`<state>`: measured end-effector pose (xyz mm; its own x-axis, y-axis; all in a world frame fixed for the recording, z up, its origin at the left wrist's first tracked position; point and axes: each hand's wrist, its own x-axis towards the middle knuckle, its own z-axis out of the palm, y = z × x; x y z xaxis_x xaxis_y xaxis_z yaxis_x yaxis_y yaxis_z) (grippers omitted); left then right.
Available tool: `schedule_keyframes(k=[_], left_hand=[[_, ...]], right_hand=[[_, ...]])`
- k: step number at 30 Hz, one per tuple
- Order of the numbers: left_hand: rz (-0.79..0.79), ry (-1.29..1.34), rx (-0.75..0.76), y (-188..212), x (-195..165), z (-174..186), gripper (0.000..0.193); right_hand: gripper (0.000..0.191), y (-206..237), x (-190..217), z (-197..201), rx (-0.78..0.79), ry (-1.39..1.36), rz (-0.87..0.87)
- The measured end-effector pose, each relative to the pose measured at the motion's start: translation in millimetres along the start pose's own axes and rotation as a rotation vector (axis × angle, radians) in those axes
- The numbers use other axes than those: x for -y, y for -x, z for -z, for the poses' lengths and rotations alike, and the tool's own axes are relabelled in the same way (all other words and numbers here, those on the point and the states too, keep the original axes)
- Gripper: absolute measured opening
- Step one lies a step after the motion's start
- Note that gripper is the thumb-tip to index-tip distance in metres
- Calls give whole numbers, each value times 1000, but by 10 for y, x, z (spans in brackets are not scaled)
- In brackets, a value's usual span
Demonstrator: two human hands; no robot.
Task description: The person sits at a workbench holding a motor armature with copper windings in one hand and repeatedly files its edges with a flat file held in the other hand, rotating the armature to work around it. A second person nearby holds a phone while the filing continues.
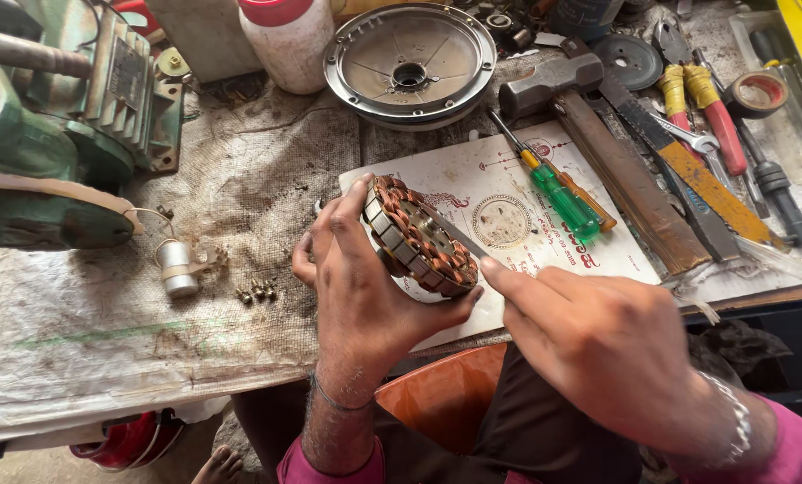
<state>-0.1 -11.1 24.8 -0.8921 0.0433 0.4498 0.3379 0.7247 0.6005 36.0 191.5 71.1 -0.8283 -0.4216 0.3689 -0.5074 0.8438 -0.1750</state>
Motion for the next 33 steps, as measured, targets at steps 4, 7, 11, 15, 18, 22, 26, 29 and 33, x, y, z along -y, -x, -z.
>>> schedule_keyframes(k=[4,7,11,15,18,22,26,29,33], left_hand=[[-30,14,-11,2,-6,10,132],[10,45,10,-3,-2,16,132],[5,30,6,5,-7,14,133],[-1,39,7,-6,4,11,134],[11,41,5,-10,7,9,133],[9,23,5,-9,7,6,134],[11,43,1,-1,-1,13,132],[2,38,-5,-8,-6,8,132],[-9,35,2,-3,-9,11,132]], right_hand=[[35,-8,11,9,-63,-18,9],[38,-49,42,30,32,3,-19],[36,-63,53,46,0,2,-2],[36,-37,28,30,18,-30,-26],[36,-43,39,33,21,-5,-12],[36,-115,88,91,-36,-51,-11],[36,-186,116,116,6,-51,-31],[37,-143,115,123,7,-20,-24],[34,-77,53,46,-7,-45,-38]])
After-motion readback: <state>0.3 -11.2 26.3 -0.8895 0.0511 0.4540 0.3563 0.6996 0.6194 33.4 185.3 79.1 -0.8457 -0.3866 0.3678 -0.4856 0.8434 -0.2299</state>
